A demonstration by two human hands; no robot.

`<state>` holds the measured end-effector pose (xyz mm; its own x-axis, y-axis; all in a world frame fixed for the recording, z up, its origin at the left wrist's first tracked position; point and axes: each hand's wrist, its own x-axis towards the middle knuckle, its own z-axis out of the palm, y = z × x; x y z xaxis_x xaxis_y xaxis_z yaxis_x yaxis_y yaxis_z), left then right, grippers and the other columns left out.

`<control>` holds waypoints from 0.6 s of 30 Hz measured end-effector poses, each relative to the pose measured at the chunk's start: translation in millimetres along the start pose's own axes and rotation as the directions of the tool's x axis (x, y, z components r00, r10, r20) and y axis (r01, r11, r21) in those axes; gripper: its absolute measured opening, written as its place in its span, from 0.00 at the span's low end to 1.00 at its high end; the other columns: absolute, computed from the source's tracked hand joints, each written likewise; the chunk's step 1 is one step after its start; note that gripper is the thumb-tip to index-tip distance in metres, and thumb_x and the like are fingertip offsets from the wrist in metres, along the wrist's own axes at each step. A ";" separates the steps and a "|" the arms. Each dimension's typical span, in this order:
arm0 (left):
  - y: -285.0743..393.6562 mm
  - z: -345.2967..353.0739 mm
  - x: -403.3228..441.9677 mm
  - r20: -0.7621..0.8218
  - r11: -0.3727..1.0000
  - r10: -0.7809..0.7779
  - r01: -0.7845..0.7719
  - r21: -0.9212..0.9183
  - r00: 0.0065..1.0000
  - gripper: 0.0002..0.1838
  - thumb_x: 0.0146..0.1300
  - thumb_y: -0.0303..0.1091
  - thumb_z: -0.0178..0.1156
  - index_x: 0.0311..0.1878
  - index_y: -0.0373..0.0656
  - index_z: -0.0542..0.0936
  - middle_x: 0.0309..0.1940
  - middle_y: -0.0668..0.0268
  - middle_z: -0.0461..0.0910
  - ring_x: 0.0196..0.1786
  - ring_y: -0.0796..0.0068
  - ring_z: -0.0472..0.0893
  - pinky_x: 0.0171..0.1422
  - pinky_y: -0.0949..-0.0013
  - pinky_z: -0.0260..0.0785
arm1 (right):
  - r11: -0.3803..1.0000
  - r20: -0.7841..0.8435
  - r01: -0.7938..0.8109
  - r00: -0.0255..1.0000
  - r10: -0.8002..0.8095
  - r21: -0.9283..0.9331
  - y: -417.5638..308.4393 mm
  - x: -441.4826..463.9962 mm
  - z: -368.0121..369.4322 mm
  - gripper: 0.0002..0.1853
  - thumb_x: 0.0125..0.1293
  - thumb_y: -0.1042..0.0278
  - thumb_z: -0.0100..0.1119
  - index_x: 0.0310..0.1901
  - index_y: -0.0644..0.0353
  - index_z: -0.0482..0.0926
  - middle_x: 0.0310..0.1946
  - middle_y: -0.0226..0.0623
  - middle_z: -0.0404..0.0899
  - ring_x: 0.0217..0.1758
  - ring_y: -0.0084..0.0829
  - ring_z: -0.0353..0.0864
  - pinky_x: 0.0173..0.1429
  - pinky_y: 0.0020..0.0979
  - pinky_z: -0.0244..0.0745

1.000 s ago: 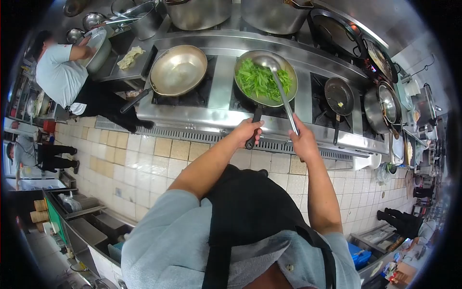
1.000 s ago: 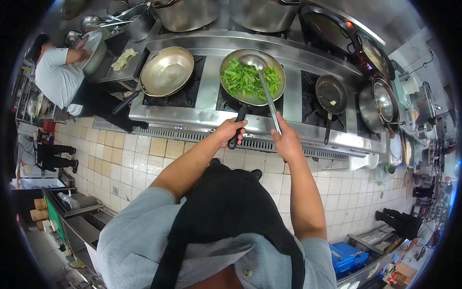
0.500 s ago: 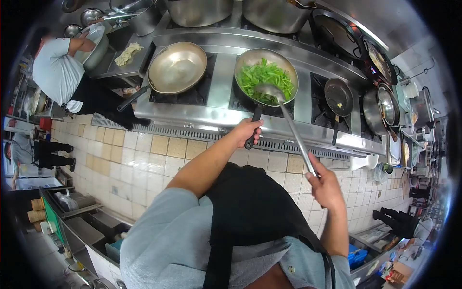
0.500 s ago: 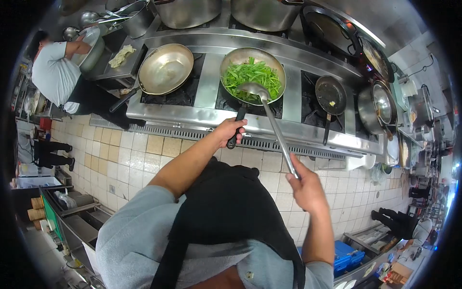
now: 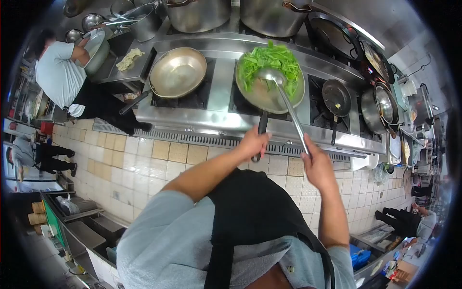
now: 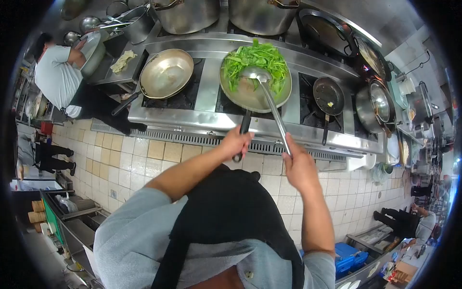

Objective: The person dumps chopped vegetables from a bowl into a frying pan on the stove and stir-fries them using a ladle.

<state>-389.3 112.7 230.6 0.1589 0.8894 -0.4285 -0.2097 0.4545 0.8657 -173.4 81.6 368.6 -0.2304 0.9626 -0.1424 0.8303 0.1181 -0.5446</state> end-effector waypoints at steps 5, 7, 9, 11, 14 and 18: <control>-22.2 -16.8 10.9 0.008 0.996 -0.075 0.075 -0.049 0.997 0.11 0.68 0.35 0.59 0.39 0.42 0.68 0.20 0.71 0.68 0.15 0.78 0.69 0.17 0.66 0.68 | 0.988 0.001 0.067 0.998 -0.067 0.136 15.7 -35.3 -0.6 0.29 0.65 0.75 0.59 0.69 0.56 0.68 0.51 0.55 0.80 0.52 0.50 0.82 0.56 0.39 0.74; -16.2 -22.4 21.7 0.004 0.994 -0.105 0.105 -0.040 0.994 0.11 0.69 0.36 0.59 0.39 0.43 0.68 0.21 0.72 0.68 0.15 0.79 0.68 0.18 0.68 0.68 | 0.935 0.153 -0.174 0.979 0.132 0.308 4.3 -44.7 -20.8 0.29 0.67 0.75 0.59 0.69 0.58 0.68 0.56 0.52 0.79 0.56 0.41 0.82 0.58 0.35 0.73; -5.7 -23.9 22.1 0.029 0.976 -0.177 0.179 -0.123 0.984 0.11 0.69 0.37 0.59 0.41 0.45 0.67 0.22 0.73 0.69 0.17 0.80 0.69 0.19 0.69 0.68 | 0.848 0.282 -0.414 0.901 0.330 0.332 -11.3 -37.7 -32.0 0.28 0.67 0.75 0.58 0.69 0.58 0.68 0.61 0.51 0.77 0.62 0.36 0.78 0.63 0.32 0.71; -1.9 -24.7 21.4 0.032 0.972 -0.205 0.208 -0.106 0.978 0.12 0.70 0.38 0.59 0.44 0.46 0.67 0.23 0.73 0.70 0.18 0.81 0.70 0.20 0.70 0.68 | 0.929 0.079 -0.152 0.988 0.133 0.338 5.1 -24.5 -15.7 0.28 0.67 0.75 0.58 0.69 0.58 0.68 0.60 0.51 0.77 0.63 0.36 0.78 0.64 0.31 0.70; 1.4 -25.0 20.9 0.039 0.968 -0.223 0.226 -0.109 0.974 0.13 0.69 0.39 0.60 0.44 0.46 0.67 0.24 0.72 0.71 0.19 0.80 0.70 0.21 0.69 0.69 | 0.967 -0.065 0.011 0.998 0.006 0.253 17.3 21.4 20.2 0.28 0.66 0.74 0.59 0.68 0.56 0.69 0.55 0.56 0.78 0.57 0.47 0.81 0.59 0.37 0.73; 3.9 -27.1 14.9 0.079 0.947 -0.211 0.224 -0.229 0.974 0.13 0.69 0.40 0.60 0.44 0.45 0.68 0.25 0.70 0.73 0.20 0.77 0.74 0.22 0.67 0.71 | 0.999 -0.019 0.000 1.000 0.001 0.049 8.2 29.6 35.5 0.28 0.65 0.72 0.60 0.68 0.55 0.70 0.46 0.59 0.79 0.50 0.57 0.80 0.54 0.44 0.74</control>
<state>-414.0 129.0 220.6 0.2757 0.7670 -0.5794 -0.3844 0.6405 0.6649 -191.4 102.4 330.5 -0.2200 0.9672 -0.1273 0.8047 0.1062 -0.5841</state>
